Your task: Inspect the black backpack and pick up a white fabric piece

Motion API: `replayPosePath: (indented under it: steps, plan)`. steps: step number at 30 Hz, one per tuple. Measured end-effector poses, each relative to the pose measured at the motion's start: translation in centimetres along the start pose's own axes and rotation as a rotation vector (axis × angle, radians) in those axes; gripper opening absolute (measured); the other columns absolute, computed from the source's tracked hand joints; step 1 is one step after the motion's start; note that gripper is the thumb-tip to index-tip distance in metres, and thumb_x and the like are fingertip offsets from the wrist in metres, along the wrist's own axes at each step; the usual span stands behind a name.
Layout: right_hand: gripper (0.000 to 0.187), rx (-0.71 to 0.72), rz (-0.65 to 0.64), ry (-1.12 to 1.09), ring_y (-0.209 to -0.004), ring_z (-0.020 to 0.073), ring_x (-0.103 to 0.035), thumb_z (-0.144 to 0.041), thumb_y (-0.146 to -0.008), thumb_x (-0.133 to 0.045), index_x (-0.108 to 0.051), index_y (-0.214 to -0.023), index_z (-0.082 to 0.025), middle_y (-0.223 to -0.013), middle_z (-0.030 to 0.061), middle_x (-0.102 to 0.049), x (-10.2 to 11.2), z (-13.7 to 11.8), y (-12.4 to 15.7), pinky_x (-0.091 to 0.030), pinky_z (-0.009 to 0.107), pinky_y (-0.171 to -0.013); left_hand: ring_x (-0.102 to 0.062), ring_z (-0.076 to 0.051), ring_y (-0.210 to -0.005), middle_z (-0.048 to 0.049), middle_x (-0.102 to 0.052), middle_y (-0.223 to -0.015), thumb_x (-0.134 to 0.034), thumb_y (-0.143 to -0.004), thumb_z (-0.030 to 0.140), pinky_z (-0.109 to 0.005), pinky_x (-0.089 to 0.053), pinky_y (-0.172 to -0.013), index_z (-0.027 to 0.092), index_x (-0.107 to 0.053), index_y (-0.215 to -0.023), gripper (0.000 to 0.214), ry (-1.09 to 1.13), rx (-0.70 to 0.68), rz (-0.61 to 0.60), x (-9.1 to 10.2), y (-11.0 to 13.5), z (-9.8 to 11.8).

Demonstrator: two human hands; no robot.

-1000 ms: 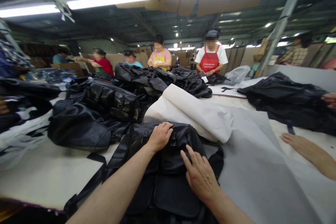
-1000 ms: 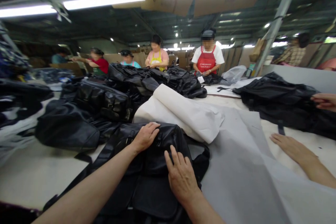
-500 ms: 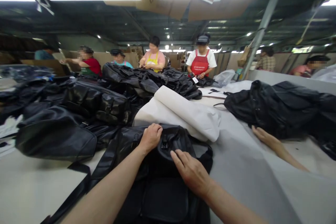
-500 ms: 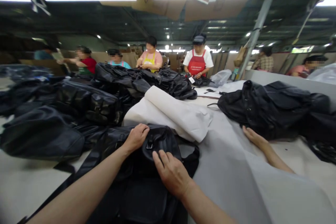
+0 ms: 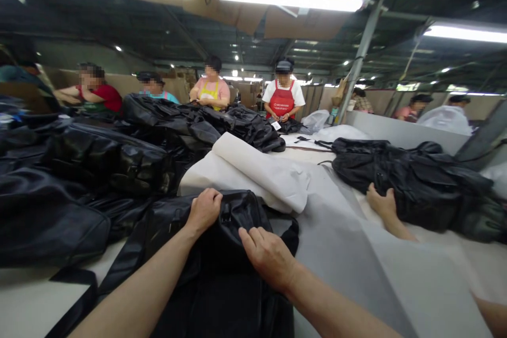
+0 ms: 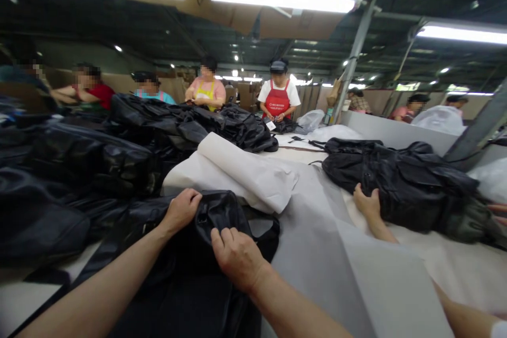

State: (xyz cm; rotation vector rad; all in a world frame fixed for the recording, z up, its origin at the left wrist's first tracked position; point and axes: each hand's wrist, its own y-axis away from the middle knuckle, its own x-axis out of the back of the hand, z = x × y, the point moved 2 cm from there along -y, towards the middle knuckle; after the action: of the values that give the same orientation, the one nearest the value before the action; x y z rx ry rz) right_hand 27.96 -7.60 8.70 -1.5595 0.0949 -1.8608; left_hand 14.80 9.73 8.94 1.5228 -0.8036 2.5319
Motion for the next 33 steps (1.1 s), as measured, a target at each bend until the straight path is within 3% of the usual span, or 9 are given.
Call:
replayPosePath:
  steps: [8,12,15,18,21,23,27,30,33]
  plan:
    - [0.042,-0.325,0.152,-0.105,-0.074,0.0187,-0.058,0.002,-0.078,-0.035,-0.05,-0.116,-0.011,-0.084,0.0089,-0.059,-0.4,-1.6,5.1,-0.052,0.028,-0.064,-0.057,-0.022,-0.091,-0.0058,-0.062,-0.088,-0.038,-0.087,0.029,-0.034,-0.04,-0.08,0.019,-0.057,-0.081,0.023,-0.022,0.019,0.037,-1.6,0.6,0.8]
    - [0.037,-0.389,0.252,-0.453,-0.066,0.0143,-0.059,-0.004,-0.082,-0.032,-0.056,-0.105,-0.02,-0.074,0.0029,-0.06,4.6,-1.2,6.4,-0.052,0.024,-0.059,-0.057,-0.022,-0.092,-0.0054,-0.062,-0.089,-0.037,-0.088,0.028,-0.035,-0.041,-0.082,0.019,-0.057,-0.082,0.022,-0.009,0.027,0.039,-2.1,0.5,0.4]
    - [0.028,-0.327,0.268,-0.546,-0.069,0.0137,-0.061,-0.025,-0.087,-0.039,-0.059,-0.105,-0.031,-0.07,-0.0016,-0.062,9.5,3.7,6.6,-0.053,0.024,-0.056,-0.055,-0.022,-0.096,-0.0053,-0.061,-0.094,-0.041,-0.086,0.027,-0.035,-0.04,-0.086,0.019,-0.056,-0.088,0.018,0.011,0.009,0.082,-0.8,1.1,1.3]
    - [0.038,-0.346,0.32,-0.522,-0.068,0.0163,-0.063,-0.046,-0.089,-0.03,-0.063,-0.103,-0.034,-0.058,-0.0024,-0.057,11.5,13.2,7.6,-0.053,0.029,-0.049,-0.052,-0.022,-0.104,-0.0057,-0.06,-0.103,-0.043,-0.086,0.025,-0.037,-0.038,-0.093,0.02,-0.055,-0.099,0.019,0.102,-0.148,0.215,1.7,3.9,3.5]
    - [0.031,-0.348,0.406,-0.533,-0.065,0.0154,-0.064,-0.057,-0.082,-0.04,-0.067,-0.075,-0.042,-0.046,-0.0047,-0.051,9.9,21.6,9.2,-0.051,0.024,-0.04,-0.052,-0.021,-0.106,-0.0052,-0.059,-0.106,-0.045,-0.085,0.025,-0.037,-0.039,-0.094,0.023,-0.056,-0.101,0.019,0.212,-0.361,0.194,3.4,8.6,5.2]
    - [0.033,-0.342,0.452,-0.573,-0.062,0.0141,-0.063,-0.059,-0.08,-0.041,-0.064,-0.062,-0.043,-0.043,-0.0052,-0.049,7.7,23.5,9.9,-0.049,0.022,-0.037,-0.052,-0.021,-0.104,-0.0047,-0.06,-0.105,-0.048,-0.084,0.023,-0.036,-0.041,-0.092,0.025,-0.057,-0.1,0.019,0.247,-0.409,0.11,3.6,11.5,5.3]
    - [0.047,-0.674,0.439,-0.817,-0.063,0.0104,-0.063,-0.059,-0.084,-0.027,-0.063,-0.065,-0.036,-0.056,-0.0037,-0.06,3.3,18.9,9.7,-0.045,0.019,-0.041,-0.054,-0.021,-0.101,-0.0067,-0.059,-0.104,-0.047,-0.084,0.019,-0.037,-0.044,-0.088,0.026,-0.057,-0.099,0.019,0.279,-0.341,-0.009,2.7,14.9,2.9]
    - [0.039,-0.963,0.415,-0.963,-0.063,0.0164,-0.064,-0.059,-0.079,-0.044,-0.063,-0.073,-0.024,-0.07,0.0057,-0.067,0.4,13.7,8.5,-0.046,0.023,-0.042,-0.055,-0.021,-0.097,-0.0069,-0.06,-0.101,-0.047,-0.082,0.014,-0.036,-0.045,-0.085,0.024,-0.058,-0.096,0.02,0.318,-0.249,-0.031,1.8,15.5,0.9]
    - [0.036,-1.333,0.429,-1.12,-0.058,0.017,-0.064,-0.053,-0.073,-0.054,-0.057,-0.08,-0.017,-0.077,0.0094,-0.066,-2.9,11.5,7.5,-0.047,0.024,-0.04,-0.055,-0.02,-0.093,-0.0057,-0.061,-0.098,-0.049,-0.079,0.012,-0.035,-0.045,-0.082,0.023,-0.058,-0.091,0.018,0.353,-0.214,-0.028,1.2,15.7,0.0]
